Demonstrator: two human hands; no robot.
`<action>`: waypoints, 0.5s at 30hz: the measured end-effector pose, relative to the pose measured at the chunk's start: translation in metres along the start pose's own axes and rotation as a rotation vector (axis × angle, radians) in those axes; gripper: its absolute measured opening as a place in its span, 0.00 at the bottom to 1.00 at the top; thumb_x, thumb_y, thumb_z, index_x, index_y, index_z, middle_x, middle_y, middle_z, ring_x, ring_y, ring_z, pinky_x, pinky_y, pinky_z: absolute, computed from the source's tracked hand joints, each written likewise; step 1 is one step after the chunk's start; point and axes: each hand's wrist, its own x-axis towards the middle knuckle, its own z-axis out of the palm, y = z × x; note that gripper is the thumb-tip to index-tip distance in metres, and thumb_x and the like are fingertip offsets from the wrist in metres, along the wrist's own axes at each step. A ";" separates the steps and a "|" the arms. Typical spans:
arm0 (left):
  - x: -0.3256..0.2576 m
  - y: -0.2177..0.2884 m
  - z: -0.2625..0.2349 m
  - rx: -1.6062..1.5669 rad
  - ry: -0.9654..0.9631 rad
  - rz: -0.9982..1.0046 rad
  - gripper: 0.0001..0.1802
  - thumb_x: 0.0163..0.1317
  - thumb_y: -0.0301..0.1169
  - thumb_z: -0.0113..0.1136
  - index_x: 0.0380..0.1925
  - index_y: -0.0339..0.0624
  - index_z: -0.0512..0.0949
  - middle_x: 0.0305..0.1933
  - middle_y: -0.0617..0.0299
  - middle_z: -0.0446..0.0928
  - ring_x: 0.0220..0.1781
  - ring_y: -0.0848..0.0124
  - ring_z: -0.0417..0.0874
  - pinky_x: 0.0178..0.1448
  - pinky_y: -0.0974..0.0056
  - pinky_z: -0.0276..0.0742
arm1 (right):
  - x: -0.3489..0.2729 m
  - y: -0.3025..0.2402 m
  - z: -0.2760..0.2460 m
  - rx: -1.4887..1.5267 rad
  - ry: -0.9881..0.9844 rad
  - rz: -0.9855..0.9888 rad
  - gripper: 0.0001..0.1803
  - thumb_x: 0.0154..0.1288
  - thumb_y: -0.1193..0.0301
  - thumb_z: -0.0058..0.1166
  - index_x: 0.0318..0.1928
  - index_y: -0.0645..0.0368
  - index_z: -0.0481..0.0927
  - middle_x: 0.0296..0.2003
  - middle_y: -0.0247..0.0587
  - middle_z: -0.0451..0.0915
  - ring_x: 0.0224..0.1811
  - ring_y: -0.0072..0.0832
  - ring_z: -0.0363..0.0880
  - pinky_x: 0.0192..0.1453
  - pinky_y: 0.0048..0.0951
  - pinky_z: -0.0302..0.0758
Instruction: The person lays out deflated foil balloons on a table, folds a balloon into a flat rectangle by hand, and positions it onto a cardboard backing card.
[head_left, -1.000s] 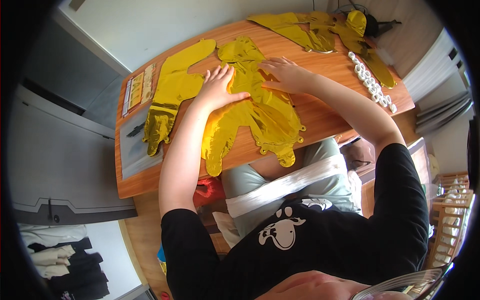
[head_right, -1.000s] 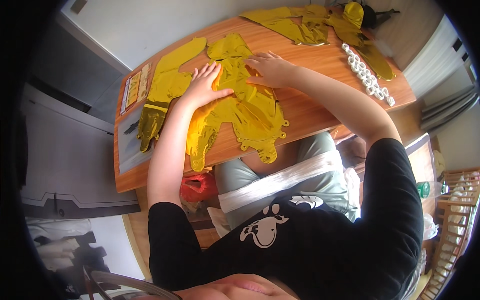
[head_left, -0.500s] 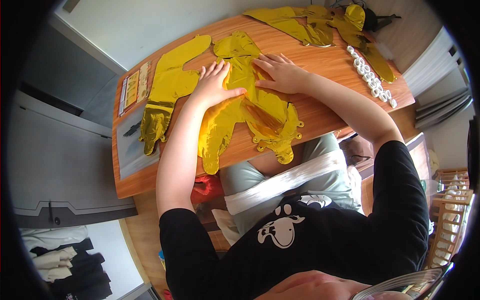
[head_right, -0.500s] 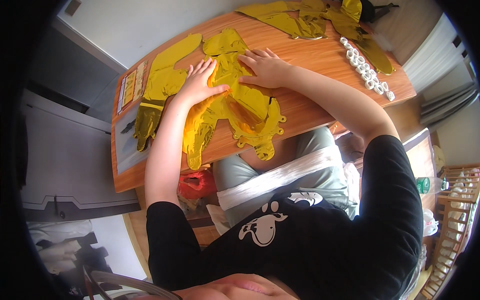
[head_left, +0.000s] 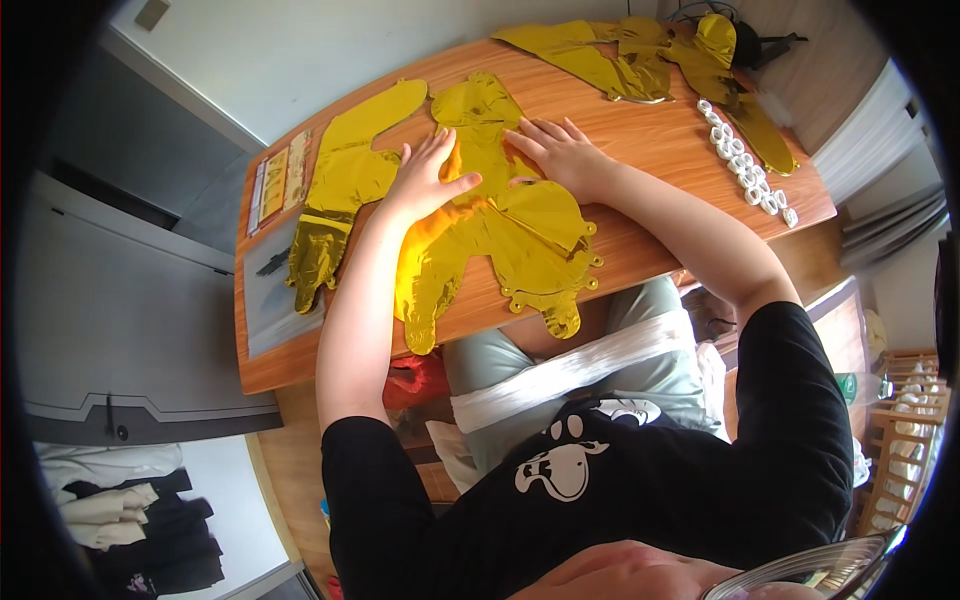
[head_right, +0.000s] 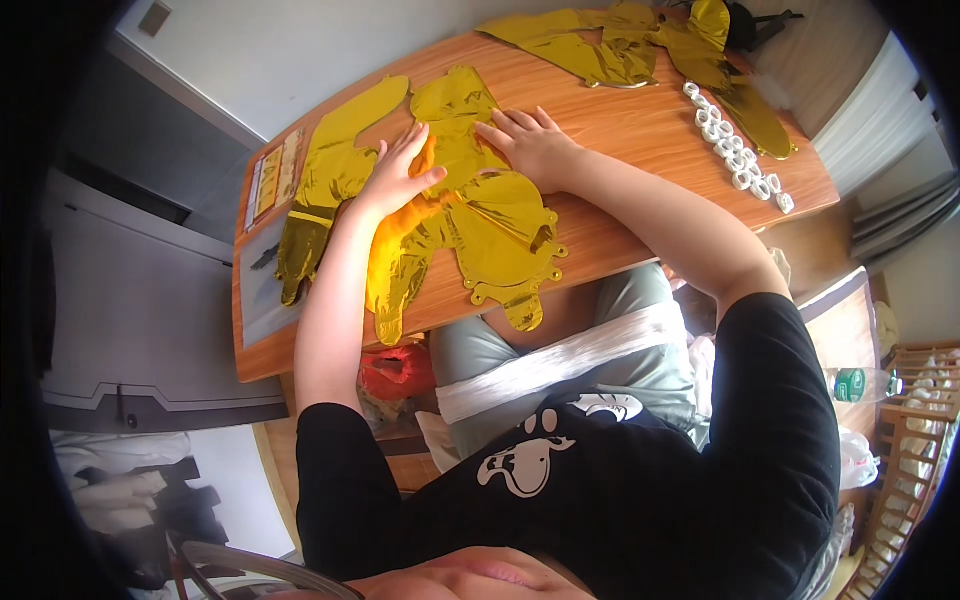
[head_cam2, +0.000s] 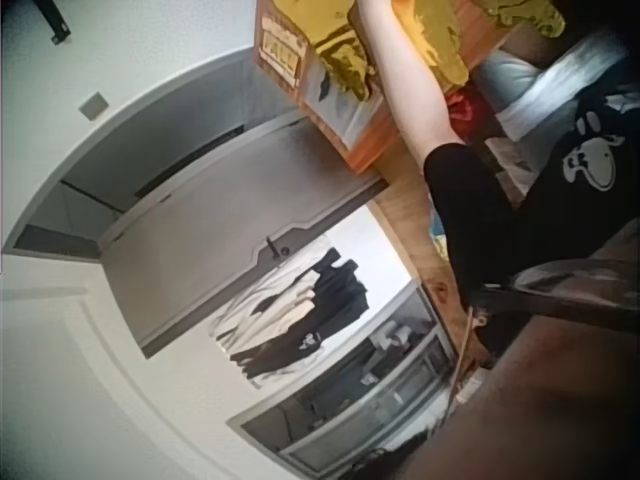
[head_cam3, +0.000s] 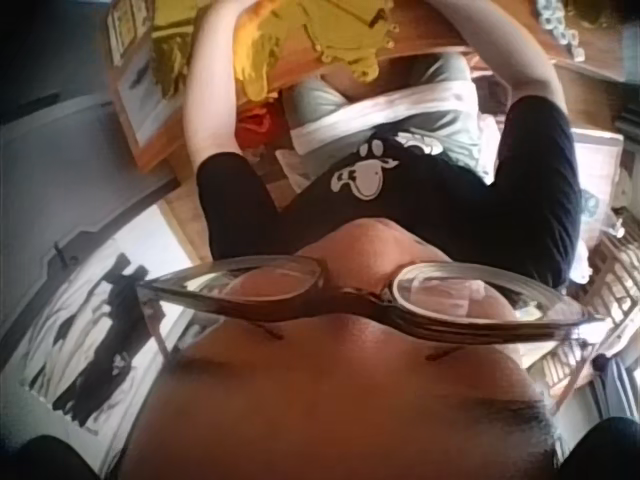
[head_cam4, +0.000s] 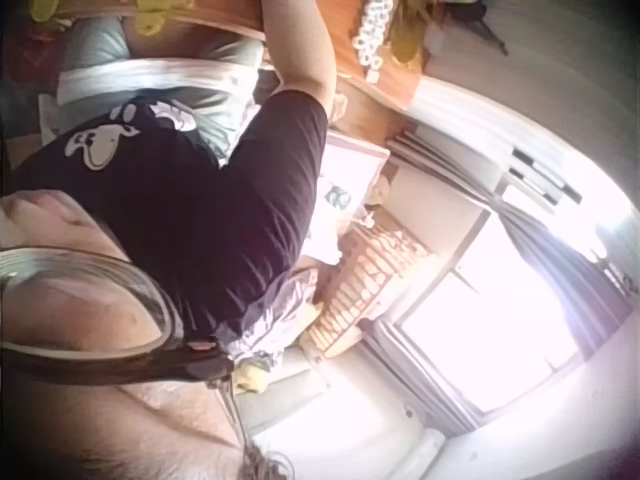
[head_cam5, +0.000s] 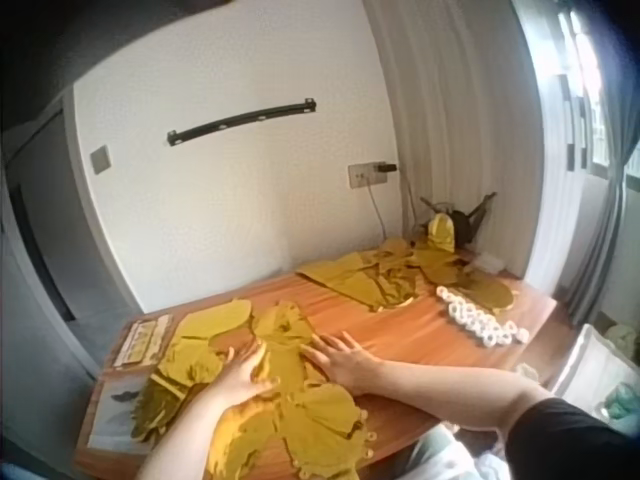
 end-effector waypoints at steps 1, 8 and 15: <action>-0.001 -0.003 0.000 0.015 0.002 -0.002 0.55 0.65 0.70 0.55 0.81 0.47 0.53 0.86 0.52 0.49 0.88 0.56 0.43 0.86 0.41 0.24 | 0.000 -0.001 0.001 -0.002 0.017 -0.003 0.48 0.73 0.32 0.41 0.81 0.49 0.53 0.79 0.56 0.56 0.82 0.51 0.51 0.83 0.58 0.47; 0.006 0.023 -0.037 -0.263 0.216 -0.019 0.33 0.74 0.52 0.58 0.72 0.46 0.71 0.80 0.50 0.63 0.84 0.54 0.57 0.86 0.42 0.25 | -0.004 0.002 -0.003 -0.012 -0.041 0.006 0.49 0.74 0.30 0.33 0.82 0.48 0.51 0.79 0.57 0.54 0.83 0.51 0.49 0.82 0.62 0.45; 0.051 0.042 -0.060 -0.192 -0.222 -0.111 0.31 0.75 0.50 0.57 0.72 0.45 0.72 0.74 0.52 0.73 0.77 0.60 0.70 0.81 0.58 0.60 | 0.000 -0.004 -0.006 -0.008 -0.069 0.001 0.49 0.74 0.31 0.33 0.82 0.48 0.49 0.80 0.57 0.53 0.83 0.51 0.48 0.82 0.63 0.46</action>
